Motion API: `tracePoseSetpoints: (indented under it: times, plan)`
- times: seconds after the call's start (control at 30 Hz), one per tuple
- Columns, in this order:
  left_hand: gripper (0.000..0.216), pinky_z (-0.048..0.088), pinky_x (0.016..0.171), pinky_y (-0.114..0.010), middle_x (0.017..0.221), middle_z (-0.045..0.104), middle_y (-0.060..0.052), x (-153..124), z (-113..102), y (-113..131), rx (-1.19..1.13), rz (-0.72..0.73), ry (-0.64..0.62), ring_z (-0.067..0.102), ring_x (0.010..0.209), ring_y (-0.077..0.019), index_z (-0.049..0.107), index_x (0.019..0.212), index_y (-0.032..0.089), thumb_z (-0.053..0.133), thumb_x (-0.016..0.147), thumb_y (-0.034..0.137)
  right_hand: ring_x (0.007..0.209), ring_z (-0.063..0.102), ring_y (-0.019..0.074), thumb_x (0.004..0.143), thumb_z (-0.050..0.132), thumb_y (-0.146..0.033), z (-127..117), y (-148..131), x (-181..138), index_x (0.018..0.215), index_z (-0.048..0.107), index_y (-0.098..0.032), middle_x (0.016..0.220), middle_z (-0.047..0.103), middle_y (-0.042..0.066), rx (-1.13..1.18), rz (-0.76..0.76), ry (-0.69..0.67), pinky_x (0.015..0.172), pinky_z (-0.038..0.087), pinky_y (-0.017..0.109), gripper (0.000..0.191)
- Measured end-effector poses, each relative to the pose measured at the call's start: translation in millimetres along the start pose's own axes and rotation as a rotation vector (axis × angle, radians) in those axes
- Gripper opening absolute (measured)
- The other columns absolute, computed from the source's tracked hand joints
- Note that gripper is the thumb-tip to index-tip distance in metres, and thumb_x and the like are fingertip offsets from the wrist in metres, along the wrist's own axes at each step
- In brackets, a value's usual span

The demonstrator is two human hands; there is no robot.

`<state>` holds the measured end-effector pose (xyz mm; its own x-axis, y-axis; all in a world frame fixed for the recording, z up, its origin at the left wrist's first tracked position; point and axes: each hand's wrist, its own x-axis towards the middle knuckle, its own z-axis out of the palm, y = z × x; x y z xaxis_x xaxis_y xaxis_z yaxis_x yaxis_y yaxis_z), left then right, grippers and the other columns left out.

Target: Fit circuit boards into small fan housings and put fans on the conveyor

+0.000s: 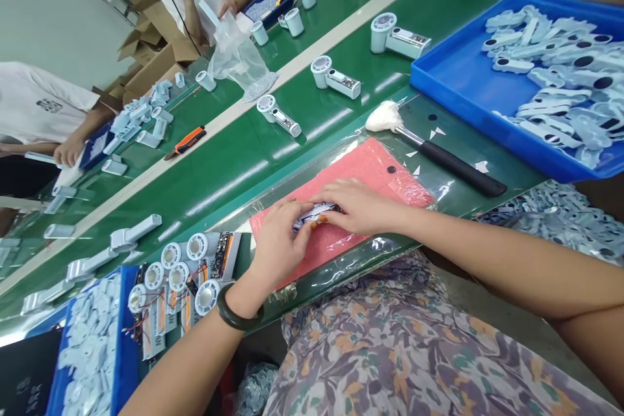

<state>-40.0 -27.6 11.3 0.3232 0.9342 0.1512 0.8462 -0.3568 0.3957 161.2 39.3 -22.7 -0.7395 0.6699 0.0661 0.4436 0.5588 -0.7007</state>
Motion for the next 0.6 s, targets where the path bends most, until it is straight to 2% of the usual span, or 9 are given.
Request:
tracePoseSetpoints:
  times: [0.2, 0.3, 0.4, 0.5, 0.57, 0.6]
  plan:
    - [0.021, 0.057, 0.091, -0.042, 0.105, 0.075, -0.004, -1, 5, 9, 0.041, -0.122, 0.036, 0.068, 0.101, -0.0254, 0.065, 0.109, 0.024, 0.06, 0.09, 0.017, 0.112, 0.059, 0.0317, 0.101, 0.053, -0.029, 3, -3, 1, 0.128, 0.071, -0.027, 0.117, 0.072, 0.01, -0.066, 0.017, 0.016, 0.094, 0.042, 0.048, 0.032]
    - [0.023, 0.056, 0.092, -0.043, 0.108, 0.075, -0.007, -2, 4, 12, 0.125, -0.043, -0.015, 0.067, 0.104, -0.0265, 0.063, 0.113, 0.022, 0.061, 0.091, 0.019, 0.113, 0.061, 0.0326, 0.101, 0.055, -0.032, 6, -1, 2, 0.127, 0.072, -0.023, 0.117, 0.073, 0.01, -0.027, 0.0, 0.008, 0.097, 0.045, 0.052, 0.032]
    - [0.027, 0.055, 0.091, -0.046, 0.11, 0.073, -0.011, -2, -3, 9, 0.328, 0.082, -0.036, 0.065, 0.105, -0.0308, 0.062, 0.115, 0.019, 0.063, 0.089, 0.022, 0.126, 0.059, 0.0296, 0.098, 0.062, -0.032, 3, 6, -7, 0.137, 0.065, -0.022, 0.134, 0.068, 0.011, 0.067, -0.041, 0.089, 0.108, 0.045, 0.051, 0.04]
    - [0.022, 0.055, 0.086, -0.046, 0.101, 0.074, -0.011, 10, -22, -16, 0.504, 0.211, -0.022, 0.066, 0.097, -0.031, 0.066, 0.105, 0.02, 0.057, 0.085, 0.016, 0.135, 0.055, 0.0255, 0.097, 0.063, -0.032, -16, 23, -28, 0.142, 0.06, -0.023, 0.146, 0.061, 0.01, 0.074, -0.054, 0.297, 0.113, 0.046, 0.047, 0.046]
    - [0.02, 0.054, 0.087, -0.046, 0.101, 0.075, -0.01, 33, -40, -47, 0.582, 0.293, 0.033, 0.066, 0.099, -0.0309, 0.069, 0.097, 0.022, 0.054, 0.086, 0.016, 0.131, 0.057, 0.0254, 0.1, 0.058, -0.031, -40, 39, -45, 0.138, 0.063, -0.024, 0.141, 0.064, 0.01, -0.034, -0.005, 0.45, 0.112, 0.048, 0.048, 0.04]
    - [0.019, 0.054, 0.087, -0.046, 0.102, 0.075, -0.01, 48, -50, -64, 0.628, 0.282, 0.092, 0.066, 0.103, -0.0321, 0.07, 0.093, 0.023, 0.052, 0.087, 0.017, 0.129, 0.059, 0.0259, 0.1, 0.056, -0.031, -54, 48, -54, 0.136, 0.064, -0.024, 0.138, 0.065, 0.01, -0.115, 0.051, 0.516, 0.111, 0.048, 0.049, 0.037]
